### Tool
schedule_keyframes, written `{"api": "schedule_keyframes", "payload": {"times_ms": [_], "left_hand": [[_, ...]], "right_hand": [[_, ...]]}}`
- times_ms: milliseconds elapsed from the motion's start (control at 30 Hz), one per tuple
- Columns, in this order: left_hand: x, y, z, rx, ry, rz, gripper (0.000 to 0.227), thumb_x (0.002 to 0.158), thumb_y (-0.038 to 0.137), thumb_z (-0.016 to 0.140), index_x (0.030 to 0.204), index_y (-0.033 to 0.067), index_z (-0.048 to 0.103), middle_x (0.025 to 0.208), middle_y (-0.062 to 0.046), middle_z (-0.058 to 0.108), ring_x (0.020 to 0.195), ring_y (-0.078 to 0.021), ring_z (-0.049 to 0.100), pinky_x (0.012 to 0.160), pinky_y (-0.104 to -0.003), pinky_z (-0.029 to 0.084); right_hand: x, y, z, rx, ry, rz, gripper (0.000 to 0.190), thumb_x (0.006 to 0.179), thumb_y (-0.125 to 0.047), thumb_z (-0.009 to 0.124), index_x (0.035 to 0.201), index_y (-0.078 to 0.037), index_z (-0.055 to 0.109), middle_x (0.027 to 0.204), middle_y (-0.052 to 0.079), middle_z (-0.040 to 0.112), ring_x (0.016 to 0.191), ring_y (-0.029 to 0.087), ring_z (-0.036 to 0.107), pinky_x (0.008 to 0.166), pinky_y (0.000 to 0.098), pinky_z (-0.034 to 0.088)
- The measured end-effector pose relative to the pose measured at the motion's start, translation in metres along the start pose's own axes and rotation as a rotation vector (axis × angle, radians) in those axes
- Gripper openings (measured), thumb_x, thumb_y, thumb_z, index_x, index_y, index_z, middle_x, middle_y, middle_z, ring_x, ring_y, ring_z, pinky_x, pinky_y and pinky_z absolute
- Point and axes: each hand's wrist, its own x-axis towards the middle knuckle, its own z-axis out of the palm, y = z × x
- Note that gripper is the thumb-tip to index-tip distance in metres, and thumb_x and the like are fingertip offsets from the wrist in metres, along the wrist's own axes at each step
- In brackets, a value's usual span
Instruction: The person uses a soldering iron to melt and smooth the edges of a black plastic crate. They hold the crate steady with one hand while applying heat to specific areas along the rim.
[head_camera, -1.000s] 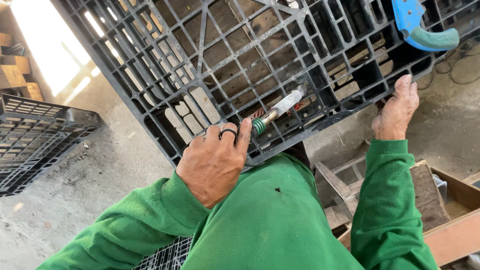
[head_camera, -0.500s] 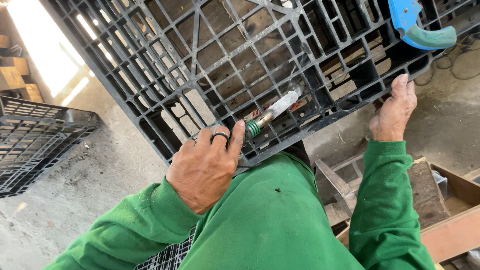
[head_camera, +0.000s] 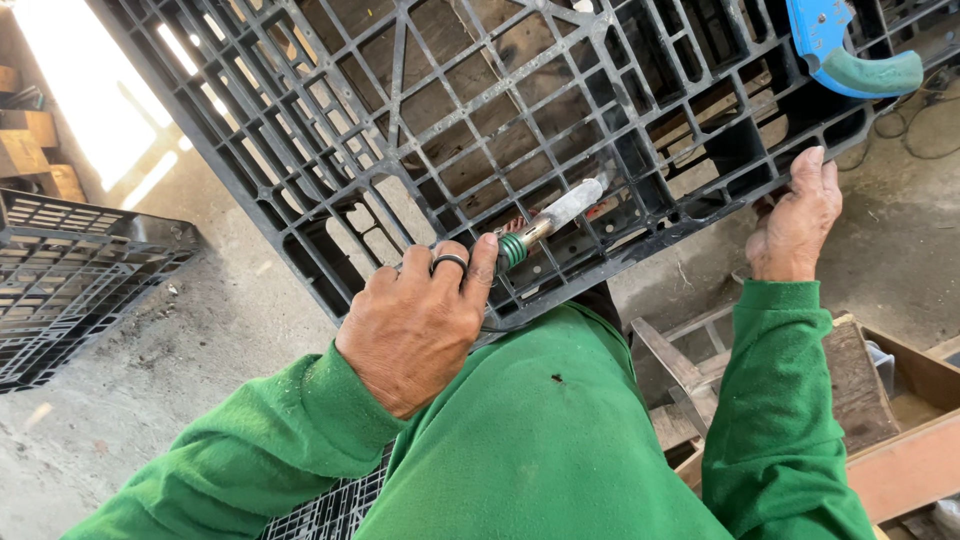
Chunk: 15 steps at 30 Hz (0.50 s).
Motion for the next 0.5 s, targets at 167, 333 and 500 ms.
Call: {"api": "schedule_keyframes", "payload": {"times_ms": [167,333,500], "left_hand": [[0.001,-0.004,-0.001,-0.012,0.011,0.005,0.054,0.089,0.015,0.061,0.142,0.0056,0.058,0.099,-0.009,0.068,0.077,-0.0174,0.062,0.050,-0.029,0.053],[0.003,-0.008,-0.002,0.001,0.049,0.018,0.051,0.090,0.015,0.060,0.140,0.0062,0.060,0.096,-0.006,0.067,0.076,-0.0168,0.061,0.049,-0.028,0.052],[0.004,-0.012,-0.004,0.042,0.109,0.057,0.048,0.090,0.016,0.059,0.137,0.0051,0.065,0.093,-0.004,0.067,0.079,-0.0169,0.061,0.051,-0.027,0.050]], "right_hand": [[-0.001,-0.002,0.002,-0.036,0.025,0.015,0.026,0.114,-0.027,0.058,0.127,-0.005,0.061,0.112,0.001,0.064,0.100,0.014,0.065,0.088,0.0329,0.059],[0.000,-0.002,0.002,-0.024,0.001,-0.016,0.029,0.116,-0.025,0.058,0.135,-0.003,0.061,0.119,0.002,0.065,0.108,0.015,0.066,0.097,0.0328,0.060],[0.001,0.000,0.000,-0.027,0.008,0.000,0.028,0.116,-0.028,0.059,0.130,-0.003,0.060,0.114,0.001,0.061,0.105,0.015,0.063,0.095,0.0342,0.058]]}}
